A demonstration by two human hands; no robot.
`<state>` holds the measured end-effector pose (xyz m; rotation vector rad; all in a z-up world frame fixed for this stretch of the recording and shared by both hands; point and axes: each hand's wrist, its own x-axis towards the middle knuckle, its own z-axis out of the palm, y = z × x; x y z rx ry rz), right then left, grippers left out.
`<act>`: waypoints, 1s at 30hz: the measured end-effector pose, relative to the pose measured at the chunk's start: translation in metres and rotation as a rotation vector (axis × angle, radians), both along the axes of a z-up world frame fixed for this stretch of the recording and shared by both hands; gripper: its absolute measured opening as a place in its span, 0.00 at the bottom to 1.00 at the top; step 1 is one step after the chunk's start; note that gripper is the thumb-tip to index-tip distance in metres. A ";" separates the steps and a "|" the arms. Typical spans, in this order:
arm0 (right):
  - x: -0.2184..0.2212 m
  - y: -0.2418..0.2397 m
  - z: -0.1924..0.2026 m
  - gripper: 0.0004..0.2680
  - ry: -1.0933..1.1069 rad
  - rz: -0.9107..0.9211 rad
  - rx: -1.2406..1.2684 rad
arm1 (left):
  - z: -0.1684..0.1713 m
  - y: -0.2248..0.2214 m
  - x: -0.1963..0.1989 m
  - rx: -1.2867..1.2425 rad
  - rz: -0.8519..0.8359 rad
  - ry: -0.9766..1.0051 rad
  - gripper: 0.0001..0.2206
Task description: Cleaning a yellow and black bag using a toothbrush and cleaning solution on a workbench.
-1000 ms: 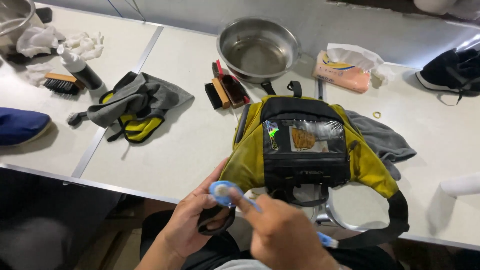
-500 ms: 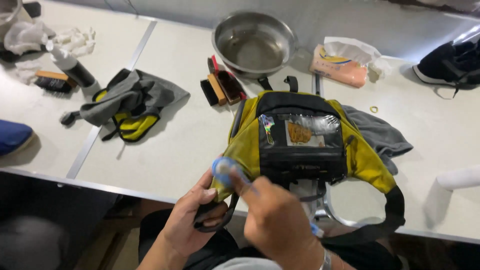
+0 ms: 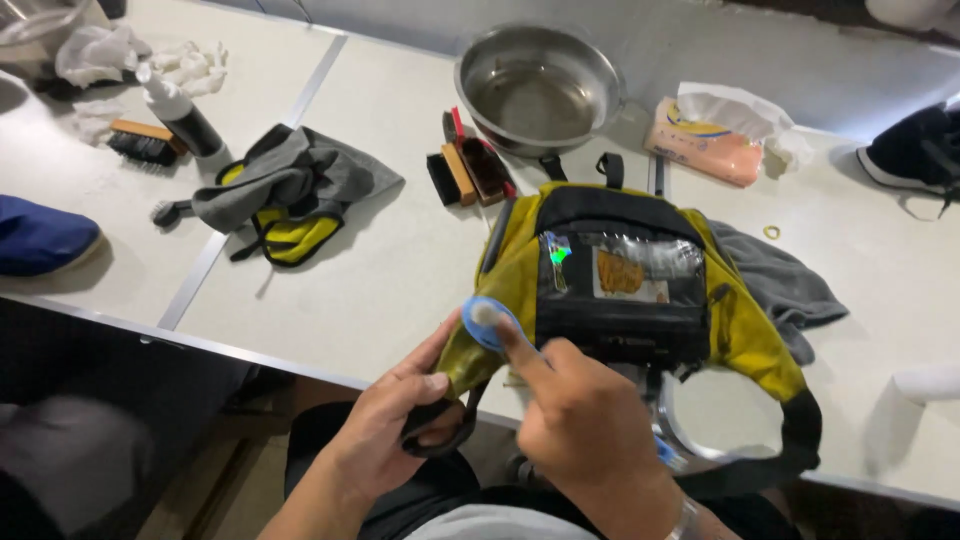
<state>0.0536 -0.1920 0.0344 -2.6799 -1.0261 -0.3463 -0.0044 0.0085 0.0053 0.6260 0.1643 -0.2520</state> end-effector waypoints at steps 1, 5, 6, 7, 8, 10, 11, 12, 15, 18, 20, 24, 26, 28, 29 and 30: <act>-0.008 0.003 0.002 0.35 -0.003 -0.015 0.004 | 0.000 -0.001 0.000 0.004 -0.015 -0.003 0.39; -0.008 -0.011 -0.001 0.33 0.009 0.146 0.008 | 0.006 0.002 -0.002 -0.014 0.024 0.020 0.38; -0.001 -0.023 -0.003 0.37 0.035 0.097 -0.048 | 0.009 0.002 -0.003 -0.028 0.002 0.065 0.38; 0.001 -0.011 -0.004 0.37 0.040 0.102 -0.052 | 0.007 0.003 -0.002 -0.032 0.007 0.069 0.38; 0.004 -0.001 -0.004 0.33 -0.032 0.074 0.012 | 0.005 0.003 0.000 -0.007 0.006 -0.013 0.38; -0.006 0.003 -0.002 0.28 -0.082 0.010 0.081 | 0.008 0.000 0.000 0.022 -0.030 -0.074 0.39; -0.012 0.002 -0.003 0.30 -0.022 0.103 0.059 | 0.008 0.002 0.000 0.042 -0.002 -0.033 0.39; -0.018 0.002 -0.005 0.32 0.037 0.196 0.036 | 0.008 0.006 0.000 0.062 0.027 0.008 0.38; 0.005 -0.024 -0.008 0.34 0.078 0.065 0.007 | 0.012 0.003 -0.006 0.036 0.012 0.061 0.40; 0.001 0.010 0.005 0.33 -0.032 0.074 0.051 | 0.007 -0.002 -0.003 0.075 0.038 -0.025 0.37; -0.012 -0.002 0.001 0.34 0.040 0.153 0.044 | 0.011 0.004 0.006 0.022 0.012 -0.044 0.40; 0.008 -0.024 -0.013 0.34 0.087 0.055 0.015 | 0.012 0.005 -0.006 -0.080 -0.020 -0.075 0.45; -0.009 0.002 0.005 0.32 0.059 0.120 0.034 | 0.007 0.002 -0.014 -0.080 -0.001 -0.082 0.44; -0.010 0.009 0.014 0.31 -0.022 0.157 0.073 | 0.012 0.005 0.000 -0.061 -0.014 -0.138 0.42; -0.016 0.001 0.008 0.31 0.051 0.238 0.051 | 0.012 0.006 -0.003 -0.046 -0.012 -0.080 0.44; -0.021 -0.005 0.001 0.32 0.124 0.318 0.028 | 0.011 0.008 -0.007 -0.032 -0.010 -0.022 0.46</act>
